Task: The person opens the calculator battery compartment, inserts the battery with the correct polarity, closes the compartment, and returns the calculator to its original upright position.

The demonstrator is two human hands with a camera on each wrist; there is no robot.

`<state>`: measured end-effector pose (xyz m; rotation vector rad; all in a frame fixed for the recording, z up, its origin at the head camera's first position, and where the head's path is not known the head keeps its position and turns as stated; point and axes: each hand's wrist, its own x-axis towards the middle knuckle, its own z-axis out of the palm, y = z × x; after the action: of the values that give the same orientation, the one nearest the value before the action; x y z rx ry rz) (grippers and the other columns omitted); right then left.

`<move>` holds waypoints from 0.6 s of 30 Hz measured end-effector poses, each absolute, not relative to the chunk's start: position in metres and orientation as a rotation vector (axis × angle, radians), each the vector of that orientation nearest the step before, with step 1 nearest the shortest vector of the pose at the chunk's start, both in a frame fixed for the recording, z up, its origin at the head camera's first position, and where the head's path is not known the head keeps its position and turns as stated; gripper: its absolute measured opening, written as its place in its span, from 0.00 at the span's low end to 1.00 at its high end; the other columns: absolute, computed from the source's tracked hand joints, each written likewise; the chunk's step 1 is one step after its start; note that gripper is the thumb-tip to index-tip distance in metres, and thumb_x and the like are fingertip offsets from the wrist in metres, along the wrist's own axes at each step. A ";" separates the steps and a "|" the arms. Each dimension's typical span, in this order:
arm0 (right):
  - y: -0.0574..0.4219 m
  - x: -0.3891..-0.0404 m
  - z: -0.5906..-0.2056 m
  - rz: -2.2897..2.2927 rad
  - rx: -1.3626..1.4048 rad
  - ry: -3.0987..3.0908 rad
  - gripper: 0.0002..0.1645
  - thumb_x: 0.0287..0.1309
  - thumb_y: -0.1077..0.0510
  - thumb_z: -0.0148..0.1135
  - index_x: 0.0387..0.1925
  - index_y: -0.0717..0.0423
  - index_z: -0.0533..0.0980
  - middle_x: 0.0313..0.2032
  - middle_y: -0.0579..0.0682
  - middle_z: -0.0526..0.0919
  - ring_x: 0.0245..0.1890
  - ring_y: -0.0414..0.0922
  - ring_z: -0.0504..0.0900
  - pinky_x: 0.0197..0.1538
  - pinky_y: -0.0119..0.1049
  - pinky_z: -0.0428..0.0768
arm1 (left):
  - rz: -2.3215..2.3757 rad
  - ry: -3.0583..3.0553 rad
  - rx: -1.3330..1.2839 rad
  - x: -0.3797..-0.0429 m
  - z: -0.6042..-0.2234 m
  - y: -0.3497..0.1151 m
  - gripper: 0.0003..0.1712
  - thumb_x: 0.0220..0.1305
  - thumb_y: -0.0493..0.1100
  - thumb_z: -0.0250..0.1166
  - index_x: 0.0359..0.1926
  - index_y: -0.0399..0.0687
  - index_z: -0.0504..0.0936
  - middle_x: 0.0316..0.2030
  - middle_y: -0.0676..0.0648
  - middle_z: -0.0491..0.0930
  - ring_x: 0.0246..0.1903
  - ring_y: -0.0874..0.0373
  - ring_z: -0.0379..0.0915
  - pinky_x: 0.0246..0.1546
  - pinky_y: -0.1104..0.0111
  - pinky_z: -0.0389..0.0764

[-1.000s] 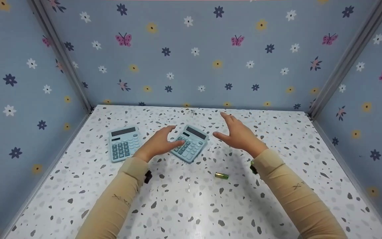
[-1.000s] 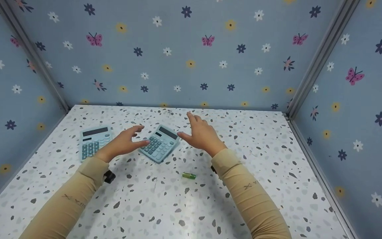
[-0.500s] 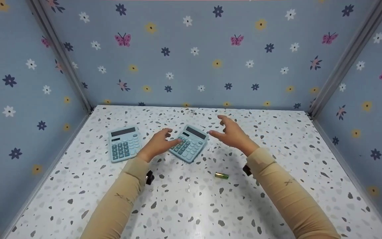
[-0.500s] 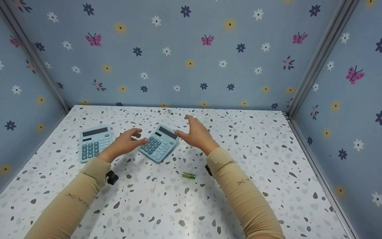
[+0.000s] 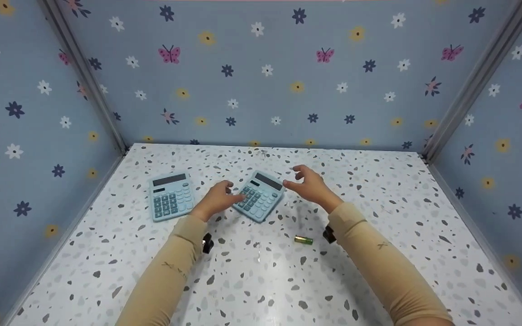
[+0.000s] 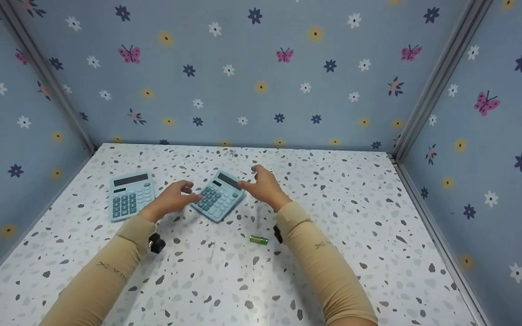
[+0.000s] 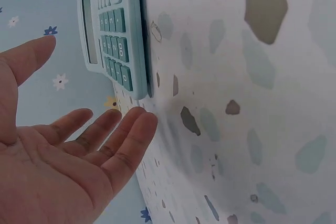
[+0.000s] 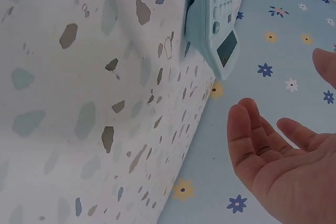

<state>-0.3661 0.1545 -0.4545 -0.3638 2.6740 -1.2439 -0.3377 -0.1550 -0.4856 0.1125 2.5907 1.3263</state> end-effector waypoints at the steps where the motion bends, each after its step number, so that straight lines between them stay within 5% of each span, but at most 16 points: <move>1: 0.154 -0.367 -0.456 -1.254 -0.350 2.667 0.44 0.76 0.42 0.66 0.80 0.60 0.64 0.71 0.68 0.74 0.69 0.63 0.77 0.69 0.62 0.80 | 1.332 2.580 0.101 -0.338 -0.486 -0.155 0.46 0.76 0.53 0.67 0.81 0.30 0.61 0.76 0.27 0.67 0.73 0.32 0.69 0.73 0.42 0.76; 18: 0.140 -0.381 -0.477 -1.501 -0.099 2.390 0.39 0.76 0.56 0.65 0.79 0.67 0.63 0.69 0.68 0.74 0.64 0.63 0.83 0.63 0.53 0.87 | 1.346 2.529 -0.087 -0.341 -0.497 -0.150 0.43 0.76 0.53 0.67 0.80 0.34 0.63 0.75 0.32 0.71 0.61 0.42 0.78 0.61 0.50 0.85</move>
<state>-0.3815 0.1401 -0.4768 -0.0989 2.3895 -1.5005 -0.3412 -0.1498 -0.4970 -0.0871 2.5290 1.3465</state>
